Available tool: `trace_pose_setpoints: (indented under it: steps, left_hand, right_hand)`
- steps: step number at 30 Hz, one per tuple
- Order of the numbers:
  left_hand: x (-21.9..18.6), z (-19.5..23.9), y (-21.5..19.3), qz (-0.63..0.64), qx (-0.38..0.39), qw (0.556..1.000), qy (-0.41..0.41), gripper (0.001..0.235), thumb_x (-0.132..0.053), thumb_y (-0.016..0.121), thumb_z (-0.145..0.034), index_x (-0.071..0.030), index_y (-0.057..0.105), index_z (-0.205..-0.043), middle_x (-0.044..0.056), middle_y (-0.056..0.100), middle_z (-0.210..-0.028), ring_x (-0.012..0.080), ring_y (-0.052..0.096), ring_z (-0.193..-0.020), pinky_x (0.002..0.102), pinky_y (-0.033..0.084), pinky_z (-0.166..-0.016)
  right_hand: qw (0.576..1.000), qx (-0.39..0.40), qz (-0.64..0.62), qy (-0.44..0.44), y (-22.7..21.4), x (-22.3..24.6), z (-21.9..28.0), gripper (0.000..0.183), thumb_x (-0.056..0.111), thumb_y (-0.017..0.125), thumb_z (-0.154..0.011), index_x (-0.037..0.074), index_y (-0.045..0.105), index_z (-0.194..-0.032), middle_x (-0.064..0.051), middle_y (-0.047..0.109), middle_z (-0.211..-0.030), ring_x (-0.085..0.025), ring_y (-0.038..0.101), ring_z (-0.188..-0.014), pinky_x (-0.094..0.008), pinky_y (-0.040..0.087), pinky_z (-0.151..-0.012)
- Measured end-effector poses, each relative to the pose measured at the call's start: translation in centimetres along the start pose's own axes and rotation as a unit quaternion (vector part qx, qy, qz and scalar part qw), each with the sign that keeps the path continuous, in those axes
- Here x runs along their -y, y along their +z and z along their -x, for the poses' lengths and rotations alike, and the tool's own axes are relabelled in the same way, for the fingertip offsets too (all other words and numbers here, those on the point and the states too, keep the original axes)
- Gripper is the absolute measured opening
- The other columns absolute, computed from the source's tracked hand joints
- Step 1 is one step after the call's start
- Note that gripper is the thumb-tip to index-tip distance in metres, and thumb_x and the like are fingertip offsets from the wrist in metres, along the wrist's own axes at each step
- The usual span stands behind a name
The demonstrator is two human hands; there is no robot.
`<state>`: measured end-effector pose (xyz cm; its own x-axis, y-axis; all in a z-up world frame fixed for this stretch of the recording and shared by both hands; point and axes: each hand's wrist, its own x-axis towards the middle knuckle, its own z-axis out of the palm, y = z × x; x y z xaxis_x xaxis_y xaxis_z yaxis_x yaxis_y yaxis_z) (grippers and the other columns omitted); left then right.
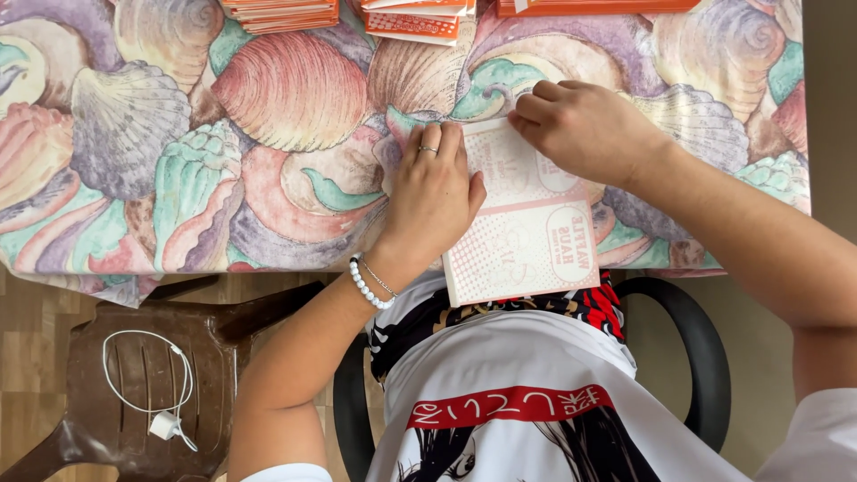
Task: The person repeatedly folds small orange and white paper sheets labeled 'WAFFLE HAUS' on a table with a seashell-patterned tablecloth. The person unfolds each sheet, folds it in half, then folds it again into a smaller rectangle, and places the folded sheet into a growing stack.
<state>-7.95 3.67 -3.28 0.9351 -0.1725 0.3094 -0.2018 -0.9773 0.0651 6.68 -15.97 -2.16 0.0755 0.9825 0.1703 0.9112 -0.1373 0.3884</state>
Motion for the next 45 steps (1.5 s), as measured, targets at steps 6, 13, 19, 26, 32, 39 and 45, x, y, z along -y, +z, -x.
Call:
trace_pose_setpoints:
  steps: [6, 13, 19, 26, 32, 39, 45]
  left_hand:
    - [-0.5, 0.3, -0.1, -0.102, 0.051, 0.993, 0.002, 0.063, -0.043, 0.052, -0.101, -0.009, 0.047, -0.153, 0.014, 0.058, -0.116, 0.0293, 0.053, -0.107, 0.04, 0.046, -0.091]
    - [-1.0, -1.4, -0.1, -0.029, 0.017, 0.999, -0.018, 0.05, -0.038, 0.06, -0.097, -0.004, 0.062, -0.134, 0.01, 0.056, -0.106, 0.0282, 0.055, -0.093, 0.044, 0.047, -0.091]
    - [-1.9, -2.0, 0.6, -0.003, 0.052, 0.999, -0.017, 0.049, -0.034, 0.062, -0.096, 0.005, 0.058, -0.124, 0.016, 0.056, -0.116, 0.0282, 0.056, -0.103, 0.037, 0.051, -0.087]
    - [-1.9, -2.3, 0.1, -0.08, 0.069, 0.994, 0.016, 0.061, -0.042, 0.055, -0.099, -0.004, 0.052, -0.147, 0.01, 0.057, -0.118, 0.0256, 0.054, -0.101, 0.037, 0.05, -0.083]
    - [-1.7, -1.5, 0.2, -0.112, 0.078, 0.99, 0.035, 0.063, -0.041, 0.053, -0.101, -0.002, 0.049, -0.15, 0.013, 0.049, -0.148, 0.0295, 0.046, -0.133, 0.039, 0.046, -0.105]
    - [-1.9, -1.6, 0.0, -0.123, 0.065, 0.989, 0.044, 0.063, -0.041, 0.053, -0.1, 0.0, 0.05, -0.148, 0.011, 0.056, -0.138, 0.0256, 0.052, -0.125, 0.038, 0.048, -0.104]
    - [-1.8, -1.7, 0.5, -0.133, 0.057, 0.988, 0.052, 0.064, -0.041, 0.054, -0.098, -0.004, 0.05, -0.15, 0.011, 0.058, -0.13, 0.0249, 0.055, -0.117, 0.037, 0.047, -0.101]
  right_hand:
    - [0.999, 0.046, 0.026, -0.007, -0.3, 0.8, -0.3, 0.014, 0.006, 0.061, -0.099, 0.01, 0.066, -0.086, 0.0, 0.058, -0.093, -0.017, 0.055, -0.079, -0.027, 0.054, -0.067]
    - [0.999, 0.035, 0.004, 0.004, 0.1, 0.4, 0.0, 0.011, 0.007, 0.063, -0.094, 0.012, 0.067, -0.086, 0.002, 0.058, -0.094, -0.017, 0.054, -0.081, -0.027, 0.055, -0.067]
    - [0.997, -0.028, -0.062, 0.045, -0.7, -0.3, 2.0, 0.013, 0.012, 0.064, -0.109, 0.005, 0.07, -0.1, -0.001, 0.06, -0.092, -0.02, 0.059, -0.077, -0.032, 0.057, -0.064]
    - [0.989, -0.058, -0.122, 0.066, -0.4, -0.4, 3.2, 0.009, 0.007, 0.071, -0.105, 0.002, 0.071, -0.099, -0.003, 0.064, -0.09, -0.021, 0.062, -0.078, -0.032, 0.061, -0.066]
    - [0.996, -0.068, -0.06, 0.004, 0.1, -0.2, 3.5, 0.011, 0.003, 0.069, -0.103, 0.002, 0.069, -0.092, -0.004, 0.061, -0.093, -0.02, 0.06, -0.079, -0.029, 0.061, -0.076]
    - [0.997, -0.071, -0.017, 0.006, 0.0, -0.2, 3.4, 0.021, 0.006, 0.067, -0.108, 0.005, 0.066, -0.087, -0.002, 0.059, -0.09, -0.018, 0.058, -0.077, -0.027, 0.059, -0.071]
    - [0.999, -0.044, -0.012, 0.005, -0.6, -0.1, 3.2, 0.025, 0.002, 0.071, -0.098, 0.001, 0.068, -0.123, -0.001, 0.062, -0.095, -0.015, 0.06, -0.078, -0.025, 0.06, -0.073]
